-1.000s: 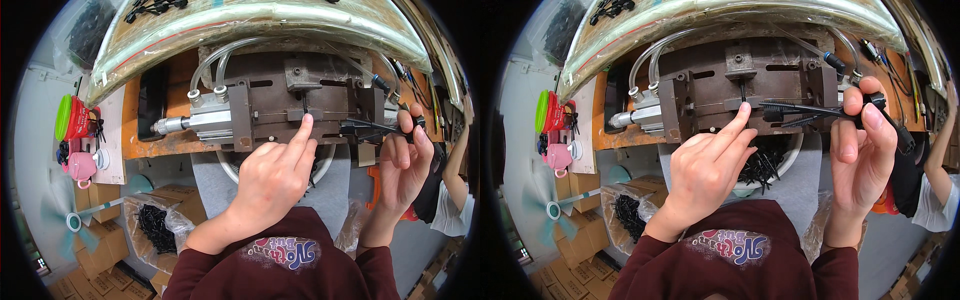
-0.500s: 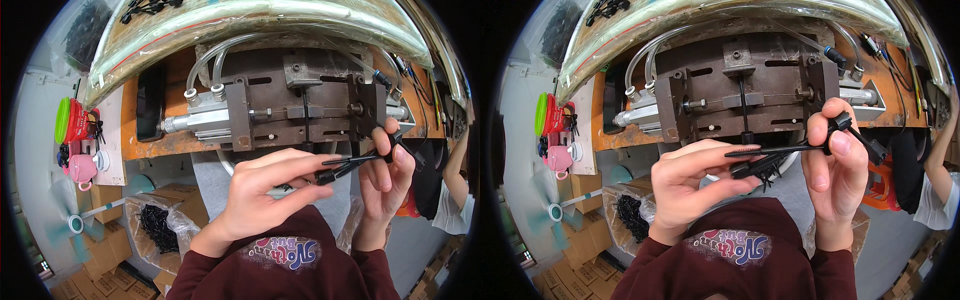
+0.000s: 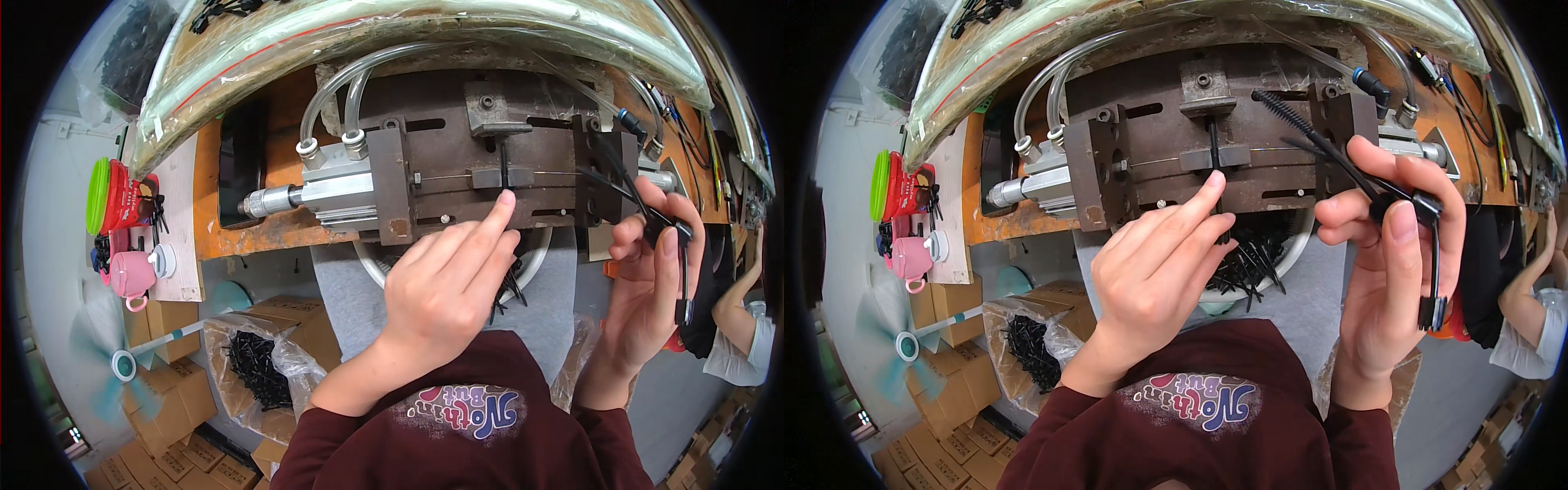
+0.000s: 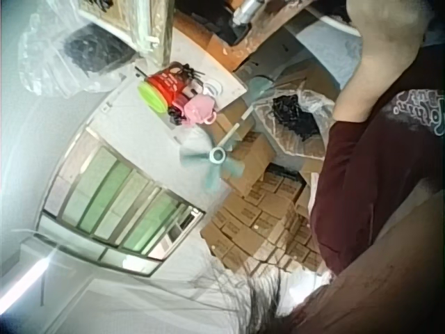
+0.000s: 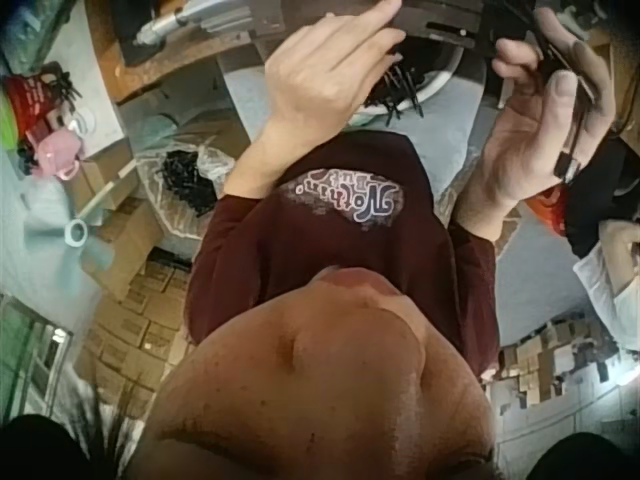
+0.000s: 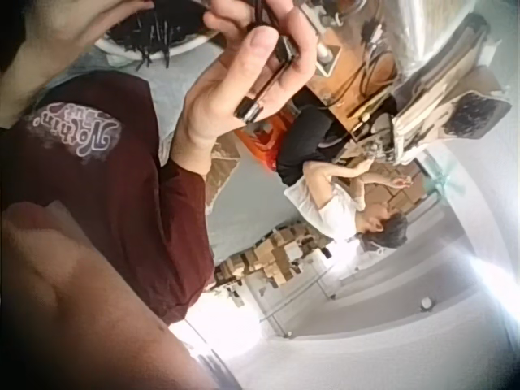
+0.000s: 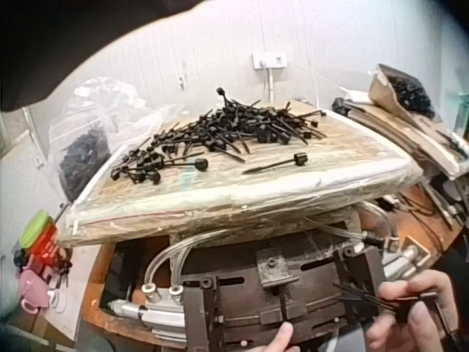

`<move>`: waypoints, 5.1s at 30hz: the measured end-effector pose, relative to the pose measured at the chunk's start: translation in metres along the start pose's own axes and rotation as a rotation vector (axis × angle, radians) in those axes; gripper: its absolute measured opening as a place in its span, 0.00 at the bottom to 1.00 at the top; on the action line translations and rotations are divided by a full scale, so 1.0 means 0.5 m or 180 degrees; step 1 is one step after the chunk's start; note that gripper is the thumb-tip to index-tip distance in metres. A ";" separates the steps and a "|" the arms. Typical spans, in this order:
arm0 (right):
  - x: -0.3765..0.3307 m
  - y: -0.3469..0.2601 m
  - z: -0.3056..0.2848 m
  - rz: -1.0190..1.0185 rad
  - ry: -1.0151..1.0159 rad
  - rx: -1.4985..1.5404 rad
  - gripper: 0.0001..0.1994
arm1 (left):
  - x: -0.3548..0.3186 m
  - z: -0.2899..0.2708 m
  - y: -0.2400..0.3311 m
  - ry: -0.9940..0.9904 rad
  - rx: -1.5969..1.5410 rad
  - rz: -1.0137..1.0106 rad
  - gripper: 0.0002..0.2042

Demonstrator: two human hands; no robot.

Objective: The recorder is seen assembling small black electronic components using a specialized pneumatic machine and placing finished items into a container.

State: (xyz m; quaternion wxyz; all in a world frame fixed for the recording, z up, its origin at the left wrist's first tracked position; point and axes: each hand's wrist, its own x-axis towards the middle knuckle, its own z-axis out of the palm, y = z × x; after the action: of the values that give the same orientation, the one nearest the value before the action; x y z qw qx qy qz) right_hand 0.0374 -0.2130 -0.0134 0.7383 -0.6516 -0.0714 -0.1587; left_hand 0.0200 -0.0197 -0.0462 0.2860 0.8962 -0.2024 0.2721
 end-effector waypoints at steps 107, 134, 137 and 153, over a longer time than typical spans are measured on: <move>0.181 -0.023 0.135 -0.2204 -0.0503 -0.2261 0.22 | 0.024 -0.099 0.022 -0.0126 -0.1138 -0.0198 0.18; 0.092 -0.048 0.027 -0.0629 -0.1672 -0.1396 0.18 | 0.019 -0.023 0.003 -0.0551 0.0263 0.0013 0.12; 0.055 -0.035 0.034 -0.1454 -0.1633 -0.2343 0.17 | 0.017 -0.024 0.000 -0.0478 0.0155 0.0057 0.12; 0.006 0.017 0.071 -0.1633 -0.2107 -0.3394 0.12 | -0.113 -0.048 -0.039 -0.2350 -0.1264 -0.0416 0.09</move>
State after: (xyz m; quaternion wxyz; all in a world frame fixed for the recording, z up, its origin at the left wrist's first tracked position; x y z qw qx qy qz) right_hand 0.0463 -0.1775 -0.0153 0.1941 -0.9033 -0.3580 -0.1346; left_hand -0.0221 0.0215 -0.0716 0.3781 0.8720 -0.2824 -0.1301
